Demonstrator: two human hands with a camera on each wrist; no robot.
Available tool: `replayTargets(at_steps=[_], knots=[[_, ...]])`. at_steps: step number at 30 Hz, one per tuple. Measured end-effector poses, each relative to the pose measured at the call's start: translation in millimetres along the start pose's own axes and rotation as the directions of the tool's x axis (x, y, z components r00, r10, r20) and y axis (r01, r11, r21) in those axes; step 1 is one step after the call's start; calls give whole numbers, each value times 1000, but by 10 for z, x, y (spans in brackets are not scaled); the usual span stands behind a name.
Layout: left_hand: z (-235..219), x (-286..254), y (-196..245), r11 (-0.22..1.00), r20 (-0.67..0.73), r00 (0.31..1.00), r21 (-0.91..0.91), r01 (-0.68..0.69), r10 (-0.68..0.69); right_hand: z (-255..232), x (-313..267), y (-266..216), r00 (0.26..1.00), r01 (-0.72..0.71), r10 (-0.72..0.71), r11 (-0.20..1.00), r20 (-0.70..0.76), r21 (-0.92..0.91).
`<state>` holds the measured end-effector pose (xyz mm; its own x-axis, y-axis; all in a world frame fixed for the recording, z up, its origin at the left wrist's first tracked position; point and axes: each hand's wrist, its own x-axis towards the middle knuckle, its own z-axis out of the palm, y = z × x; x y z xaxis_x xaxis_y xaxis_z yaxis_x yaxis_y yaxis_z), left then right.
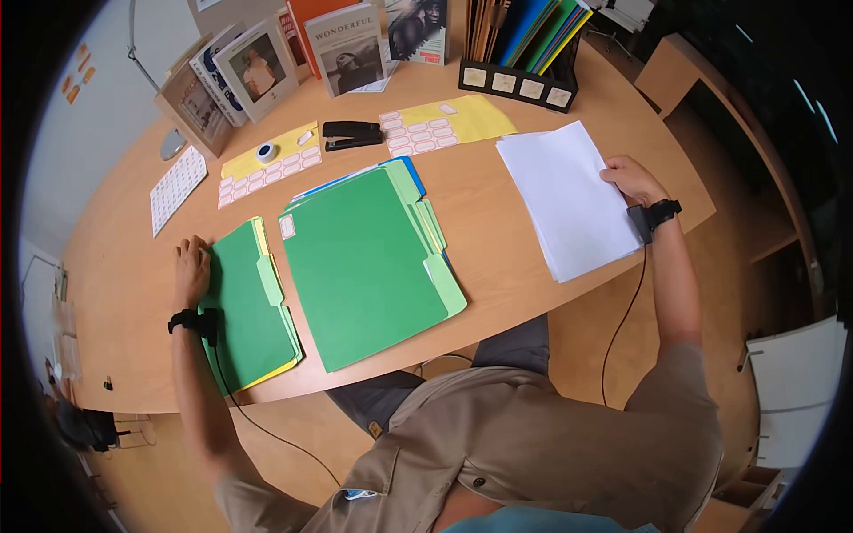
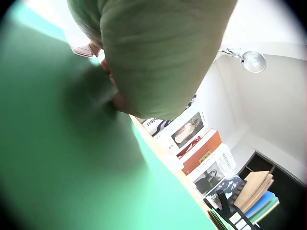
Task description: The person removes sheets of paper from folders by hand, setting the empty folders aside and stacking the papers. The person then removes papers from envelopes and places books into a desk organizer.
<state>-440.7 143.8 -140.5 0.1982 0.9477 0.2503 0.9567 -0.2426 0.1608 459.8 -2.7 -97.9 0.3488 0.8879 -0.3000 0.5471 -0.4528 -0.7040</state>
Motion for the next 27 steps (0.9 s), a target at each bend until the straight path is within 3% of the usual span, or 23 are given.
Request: replayTargets(at_steps=[3,9,13,15,16,17,18,20,21,23,24,26,27], knots=[[41,27,-58,1000,-18,1000,12,3,-3,-8,17,34,1000,22,-21,999,15,-33],[-99,134,1,997,-42,999,71,11,-8,62,2,89,993,36,-32,999,-110,29],[-790,185,917,988,64,994,-124,97,-90,38,-2,59,994,-4,-3,998,-110,-63],[-1036,172,1351,940,50,998,-340,-23,43,40,-84,-56,993,-6,-9,992,-119,-124],[-1120,153,1549,940,45,998,-341,-21,38,81,-196,-177,960,41,-122,951,-251,-307],[-1189,131,1741,888,70,996,-459,-17,55,123,-273,-296,901,55,-252,875,-355,-482],[-1212,122,1897,822,92,993,-570,-10,76,142,-265,-404,899,58,-255,874,-355,-483],[-1037,192,2092,826,100,985,-561,-61,141,186,-219,-655,876,61,-350,763,-332,-643],[-944,230,2203,827,112,972,-552,-111,205,254,-216,-789,875,60,-350,765,-335,-642],[-880,254,2554,885,228,948,-456,-96,220,450,-235,-1144,910,308,-404,806,-89,-506],[-751,300,2616,899,235,939,-416,-136,250,532,-140,-1230,907,314,-412,806,-93,-502],[-432,362,2680,900,218,927,-386,-204,304,696,142,-1292,823,522,-551,640,136,-564],[-297,380,2688,888,191,925,-398,-233,328,729,240,-1301,817,524,-562,636,125,-566]])
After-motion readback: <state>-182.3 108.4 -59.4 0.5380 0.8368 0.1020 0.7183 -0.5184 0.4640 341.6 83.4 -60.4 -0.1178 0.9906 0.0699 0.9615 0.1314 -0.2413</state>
